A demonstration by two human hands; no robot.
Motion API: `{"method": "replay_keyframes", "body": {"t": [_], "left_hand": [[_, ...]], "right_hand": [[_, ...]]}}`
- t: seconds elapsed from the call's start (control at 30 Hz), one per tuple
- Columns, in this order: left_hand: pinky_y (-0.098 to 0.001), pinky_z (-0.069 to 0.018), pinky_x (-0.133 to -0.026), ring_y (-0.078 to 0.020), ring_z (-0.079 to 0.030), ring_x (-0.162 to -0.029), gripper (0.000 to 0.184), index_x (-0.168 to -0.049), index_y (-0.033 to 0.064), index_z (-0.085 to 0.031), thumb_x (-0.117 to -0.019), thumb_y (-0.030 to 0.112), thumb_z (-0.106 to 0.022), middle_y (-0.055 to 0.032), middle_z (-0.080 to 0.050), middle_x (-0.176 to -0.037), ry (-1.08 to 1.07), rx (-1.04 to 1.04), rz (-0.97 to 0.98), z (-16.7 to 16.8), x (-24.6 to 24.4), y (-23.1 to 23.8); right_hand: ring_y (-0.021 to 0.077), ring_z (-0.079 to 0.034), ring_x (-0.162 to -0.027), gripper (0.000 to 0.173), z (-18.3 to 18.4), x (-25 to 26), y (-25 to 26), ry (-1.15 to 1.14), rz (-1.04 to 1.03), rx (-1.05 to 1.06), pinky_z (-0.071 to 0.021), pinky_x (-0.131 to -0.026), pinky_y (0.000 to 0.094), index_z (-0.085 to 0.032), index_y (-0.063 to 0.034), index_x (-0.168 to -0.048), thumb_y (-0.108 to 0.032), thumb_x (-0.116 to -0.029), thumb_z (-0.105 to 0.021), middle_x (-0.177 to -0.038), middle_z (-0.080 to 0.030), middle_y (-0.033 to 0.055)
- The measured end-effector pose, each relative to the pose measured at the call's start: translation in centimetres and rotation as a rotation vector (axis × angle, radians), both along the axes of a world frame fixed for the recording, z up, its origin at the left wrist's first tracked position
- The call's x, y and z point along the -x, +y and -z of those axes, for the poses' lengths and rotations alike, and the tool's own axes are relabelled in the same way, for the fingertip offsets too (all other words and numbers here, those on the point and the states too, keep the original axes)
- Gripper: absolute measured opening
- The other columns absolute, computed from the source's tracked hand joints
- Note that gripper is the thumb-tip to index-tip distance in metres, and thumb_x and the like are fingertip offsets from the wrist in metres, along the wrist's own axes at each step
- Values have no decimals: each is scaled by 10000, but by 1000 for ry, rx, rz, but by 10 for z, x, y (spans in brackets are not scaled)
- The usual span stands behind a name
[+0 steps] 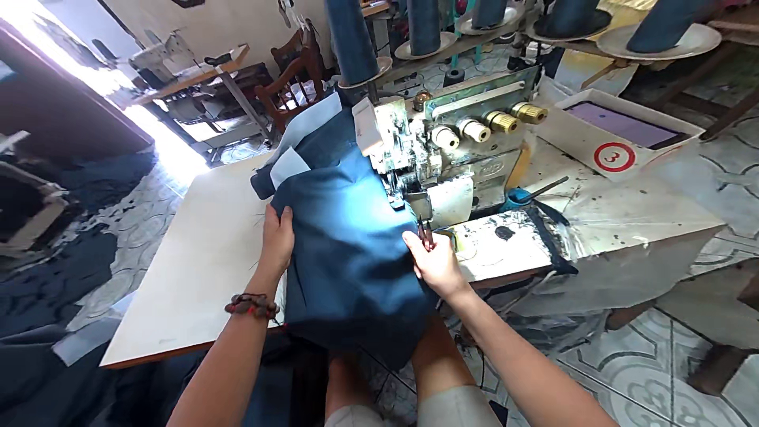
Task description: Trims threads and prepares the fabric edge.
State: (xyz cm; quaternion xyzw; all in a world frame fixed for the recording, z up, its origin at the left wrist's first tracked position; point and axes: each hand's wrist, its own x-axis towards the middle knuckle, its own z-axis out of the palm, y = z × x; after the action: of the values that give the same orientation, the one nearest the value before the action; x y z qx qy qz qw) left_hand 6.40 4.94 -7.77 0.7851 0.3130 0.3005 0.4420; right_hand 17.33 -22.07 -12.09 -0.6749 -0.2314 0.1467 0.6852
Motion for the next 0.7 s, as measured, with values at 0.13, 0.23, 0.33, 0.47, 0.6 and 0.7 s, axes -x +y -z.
{"method": "replay_keyframes", "body": {"t": [0.13,0.23,0.33,0.47,0.6,0.7], "left_hand": [[-546,-456,-1058,-378,-508,-1328,556,-1504,-18,-290,-1052,196,-533,-286,-409,-1507,-44,-134,-162,-1,-5,4],[-517,-355,-1158,-432,-355,-1440,656,-1464,-129,-322,-999,233,-612,-352,-304,-1551,-123,-551,-152,-18,24,-36],[-577,-390,-1122,-393,-534,-1299,257,-1077,6,-696,-962,232,-657,-246,-604,-1309,-92,-1063,455,-15,40,-115],[-714,-241,-1175,-337,-501,-1405,300,-1123,151,-725,-890,330,-786,-110,-639,-1374,362,-1086,1276,-4,48,-228],[-691,-275,-1157,-369,-690,-1024,306,-889,8,-736,-956,305,-715,-157,-720,-925,554,-1003,1637,-16,48,-270],[-548,-512,-950,-346,-704,-887,236,-839,-4,-705,-930,212,-736,-156,-696,-854,451,-1060,1607,-36,58,-278]], "right_hand": [[17,-457,-428,231,-5,21,-18,-11,-51,-47,-437,-446,205,-598,-100,-771,-186,-981,-637,-554,-489,-68],[13,-547,-607,231,24,64,-59,-215,-66,28,-474,-588,204,-643,-42,-813,-232,-944,-645,-685,-574,-19],[152,-648,-754,354,89,112,-103,-456,-73,59,-550,-688,267,-617,0,-700,-238,-963,-635,-801,-651,133],[72,-649,-818,257,107,170,-160,-442,-52,67,-534,-735,170,-667,-21,-736,-197,-923,-656,-870,-685,100],[11,-621,-815,204,77,184,-199,-539,48,66,-502,-693,97,-665,-41,-803,-198,-934,-671,-959,-680,77],[48,-647,-812,195,57,178,-208,-632,38,131,-537,-666,160,-708,-69,-955,-260,-962,-667,-1068,-691,87]]}}
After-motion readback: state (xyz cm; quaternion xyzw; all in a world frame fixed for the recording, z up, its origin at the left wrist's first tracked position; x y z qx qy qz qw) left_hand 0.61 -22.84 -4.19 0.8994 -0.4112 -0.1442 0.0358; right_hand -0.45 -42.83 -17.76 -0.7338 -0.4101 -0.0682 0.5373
